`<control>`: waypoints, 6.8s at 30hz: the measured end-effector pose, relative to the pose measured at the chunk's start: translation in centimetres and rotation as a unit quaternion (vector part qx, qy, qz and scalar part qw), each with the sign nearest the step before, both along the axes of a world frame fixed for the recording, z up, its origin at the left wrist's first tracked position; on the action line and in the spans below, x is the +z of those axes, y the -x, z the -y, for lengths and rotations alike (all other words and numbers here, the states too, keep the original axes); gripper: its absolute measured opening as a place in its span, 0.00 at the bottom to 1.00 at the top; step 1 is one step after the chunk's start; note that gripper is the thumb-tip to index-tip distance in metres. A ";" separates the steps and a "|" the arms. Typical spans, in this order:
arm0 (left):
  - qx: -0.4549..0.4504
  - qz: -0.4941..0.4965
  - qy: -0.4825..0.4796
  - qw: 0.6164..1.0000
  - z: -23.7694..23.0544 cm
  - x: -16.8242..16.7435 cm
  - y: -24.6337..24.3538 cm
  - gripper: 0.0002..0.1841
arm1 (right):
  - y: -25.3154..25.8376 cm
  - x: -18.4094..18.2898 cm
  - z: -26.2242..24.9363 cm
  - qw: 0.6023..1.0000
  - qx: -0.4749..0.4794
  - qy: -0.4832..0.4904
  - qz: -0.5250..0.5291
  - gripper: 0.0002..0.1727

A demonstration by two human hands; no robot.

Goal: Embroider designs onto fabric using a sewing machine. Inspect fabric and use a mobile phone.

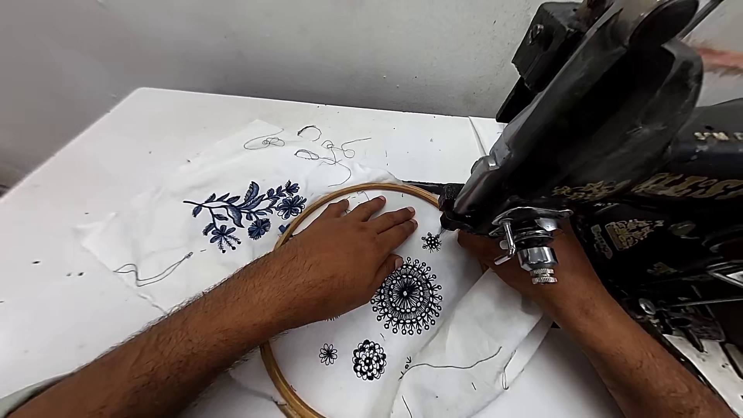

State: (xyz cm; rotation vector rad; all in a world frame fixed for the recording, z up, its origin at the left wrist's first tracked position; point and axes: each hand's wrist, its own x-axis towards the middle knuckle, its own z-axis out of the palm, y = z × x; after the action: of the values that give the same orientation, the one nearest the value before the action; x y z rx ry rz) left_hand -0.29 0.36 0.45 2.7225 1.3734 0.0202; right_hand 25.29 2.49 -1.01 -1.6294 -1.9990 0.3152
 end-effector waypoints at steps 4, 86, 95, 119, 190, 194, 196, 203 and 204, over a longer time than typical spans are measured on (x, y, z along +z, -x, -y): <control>0.003 -0.007 0.001 1.000 0.0 0.0 0.2 0.29 | 0.0 -0.4 -0.2 1.000 0.007 -0.007 0.006 0.12; 0.006 0.009 -0.013 1.000 -0.5 -0.5 0.1 0.30 | 0.0 -0.3 0.1 0.999 0.014 -0.036 -0.029 0.14; 0.008 0.013 -0.010 1.000 -0.6 -0.5 0.1 0.30 | -0.1 -0.4 0.2 0.998 0.019 -0.045 -0.042 0.14; 0.017 0.014 -0.009 1.000 -0.9 -0.6 0.1 0.30 | -0.1 -1.0 -0.1 0.996 0.037 -0.068 -0.051 0.13; 0.008 0.039 -0.016 0.999 -0.9 -1.2 -0.6 0.30 | -0.5 -0.2 0.0 0.997 0.021 -0.069 -0.005 0.12; 0.010 0.048 -0.024 0.999 -1.0 -1.3 -0.6 0.30 | -0.5 -0.4 -0.3 0.996 0.029 -0.079 -0.006 0.10; 0.009 0.048 -0.025 0.999 -1.0 -1.5 -0.7 0.30 | -0.5 0.0 -0.1 0.998 0.020 -0.065 -0.007 0.09; 0.008 0.049 -0.021 0.999 -1.1 -1.3 -0.5 0.30 | -0.5 -0.2 -0.1 0.997 0.022 -0.071 -0.019 0.11; 0.008 0.050 -0.022 0.998 -1.1 -1.4 -0.6 0.30 | -0.5 -0.2 -0.2 0.997 0.020 -0.074 -0.018 0.10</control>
State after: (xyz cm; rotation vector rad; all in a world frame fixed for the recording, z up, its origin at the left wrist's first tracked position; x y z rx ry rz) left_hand 0.32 1.50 -0.93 2.7043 1.3828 0.1881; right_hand 25.78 2.70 -1.25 -1.4830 -1.9816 0.2039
